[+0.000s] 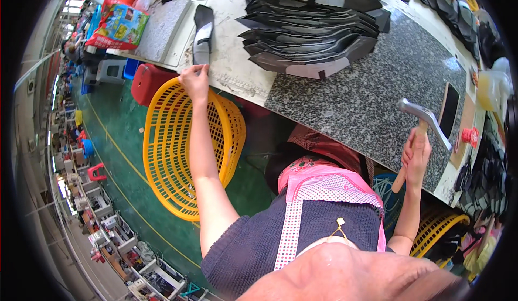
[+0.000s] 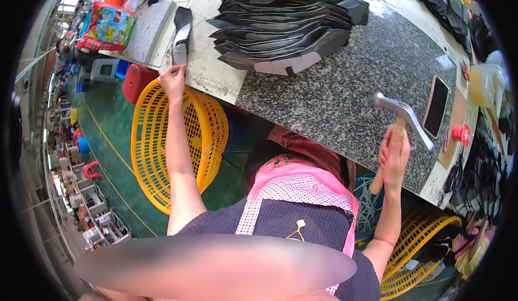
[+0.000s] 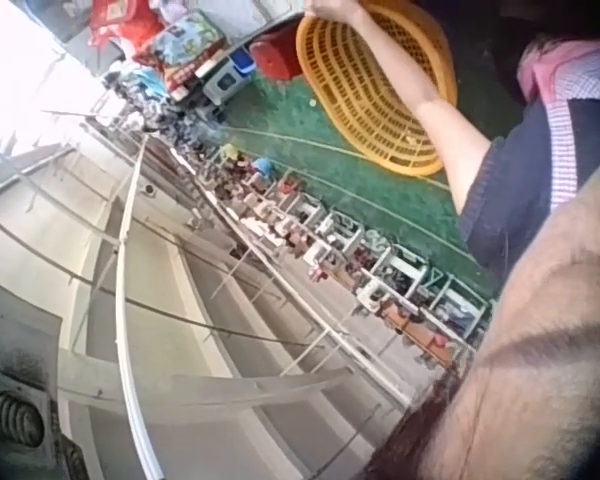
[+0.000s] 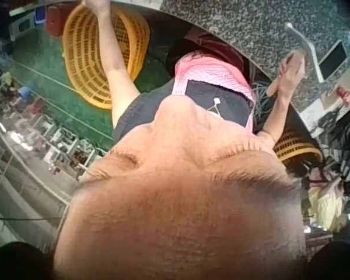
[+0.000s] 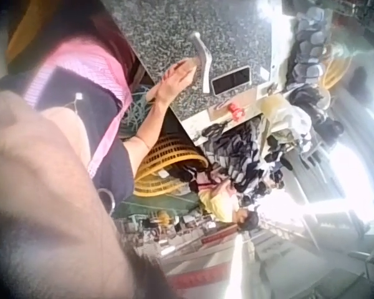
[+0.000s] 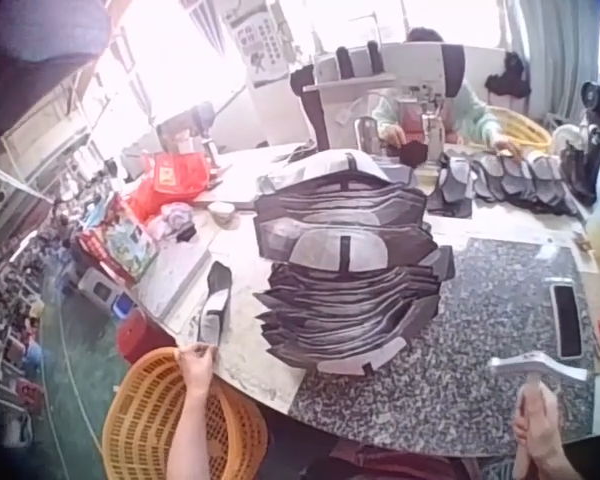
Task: Hammering shoe uppers to flatten and secure components at a manufacturing workbench.
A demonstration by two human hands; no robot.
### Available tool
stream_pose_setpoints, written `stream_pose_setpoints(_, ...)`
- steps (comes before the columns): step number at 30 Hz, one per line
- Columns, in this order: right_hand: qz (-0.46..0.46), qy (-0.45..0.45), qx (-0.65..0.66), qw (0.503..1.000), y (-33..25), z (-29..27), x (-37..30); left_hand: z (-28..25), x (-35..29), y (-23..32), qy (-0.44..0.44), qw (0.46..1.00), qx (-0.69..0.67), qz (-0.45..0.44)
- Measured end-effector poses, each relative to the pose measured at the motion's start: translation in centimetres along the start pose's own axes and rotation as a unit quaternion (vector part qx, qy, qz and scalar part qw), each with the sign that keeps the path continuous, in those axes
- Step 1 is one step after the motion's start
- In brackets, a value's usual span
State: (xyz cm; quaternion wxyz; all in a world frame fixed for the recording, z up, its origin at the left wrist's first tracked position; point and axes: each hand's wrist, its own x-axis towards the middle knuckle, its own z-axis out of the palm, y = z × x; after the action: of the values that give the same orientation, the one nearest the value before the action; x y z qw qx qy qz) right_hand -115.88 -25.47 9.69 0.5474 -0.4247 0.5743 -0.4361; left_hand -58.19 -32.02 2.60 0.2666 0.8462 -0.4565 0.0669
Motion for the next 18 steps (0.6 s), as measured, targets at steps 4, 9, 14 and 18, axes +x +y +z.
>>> stream_pose_setpoints(4,-0.018,-0.042,-0.013,0.999,-0.1,0.9,0.3,0.2,0.2,0.4,-0.024,0.993,0.103,0.05)
stream_pose_setpoints(9,-0.033,-0.07,-0.068,0.995,-1.2,1.7,1.4,-0.6,-2.1,5.7,0.109,0.975,0.114,0.158)
stream_pose_setpoints(14,-0.081,-0.095,-0.157,0.98,-4.0,3.6,5.1,-4.4,-9.3,16.8,-0.226,0.773,-0.226,0.548)
stream_pose_setpoints(18,-0.198,-0.145,-0.256,0.935,-6.3,7.2,9.9,-3.1,-12.9,23.9,-0.13,0.78,-0.228,0.567)
